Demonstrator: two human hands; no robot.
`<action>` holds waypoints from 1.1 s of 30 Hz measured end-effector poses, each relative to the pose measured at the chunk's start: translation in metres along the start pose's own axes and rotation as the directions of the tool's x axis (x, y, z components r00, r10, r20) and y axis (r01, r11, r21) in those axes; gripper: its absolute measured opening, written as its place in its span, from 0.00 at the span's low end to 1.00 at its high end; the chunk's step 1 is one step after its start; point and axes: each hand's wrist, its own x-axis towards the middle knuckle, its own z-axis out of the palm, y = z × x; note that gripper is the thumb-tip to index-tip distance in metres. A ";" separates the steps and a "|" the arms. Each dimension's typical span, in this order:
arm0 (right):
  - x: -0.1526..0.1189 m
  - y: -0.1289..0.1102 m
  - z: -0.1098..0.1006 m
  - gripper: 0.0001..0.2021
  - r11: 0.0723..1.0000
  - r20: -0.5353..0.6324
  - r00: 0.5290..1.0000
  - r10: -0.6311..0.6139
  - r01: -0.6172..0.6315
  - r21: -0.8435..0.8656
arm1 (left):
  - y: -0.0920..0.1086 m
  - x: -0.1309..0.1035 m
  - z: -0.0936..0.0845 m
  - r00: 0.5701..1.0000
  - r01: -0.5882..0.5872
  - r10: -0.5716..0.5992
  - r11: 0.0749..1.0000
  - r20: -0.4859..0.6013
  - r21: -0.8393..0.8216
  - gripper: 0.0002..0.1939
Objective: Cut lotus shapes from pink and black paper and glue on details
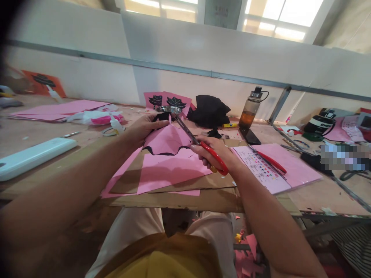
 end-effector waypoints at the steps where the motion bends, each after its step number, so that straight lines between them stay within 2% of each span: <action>1: 0.000 0.002 0.000 0.16 1.000 0.002 1.000 0.007 -0.007 -0.006 | 0.000 -0.001 0.001 1.000 0.001 -0.001 1.000 0.009 -0.007 0.23; 7: 0.002 0.002 0.003 0.17 0.995 -0.026 0.998 0.060 -0.061 -0.073 | 0.001 -0.004 0.006 1.000 -0.003 0.004 1.000 0.020 -0.023 0.21; 13: 0.001 -0.002 0.006 0.18 0.994 -0.045 0.997 0.069 -0.073 -0.081 | 0.000 -0.004 0.007 0.999 0.002 -0.002 1.000 0.044 0.004 0.24; 22: 0.002 0.004 0.004 0.15 0.997 -0.040 0.998 0.043 -0.045 -0.056 | 0.001 -0.002 0.006 0.999 -0.032 0.032 0.999 -0.001 0.008 0.22; 29: 0.004 0.005 0.007 0.14 0.993 -0.052 0.997 0.052 -0.057 -0.103 | 0.000 -0.004 0.007 0.999 -0.016 0.015 0.999 0.045 0.028 0.18; 33: 0.004 0.003 0.010 0.14 0.994 -0.068 0.995 0.066 -0.072 -0.083 | -0.001 -0.006 0.009 0.998 -0.012 0.010 0.999 0.059 0.035 0.20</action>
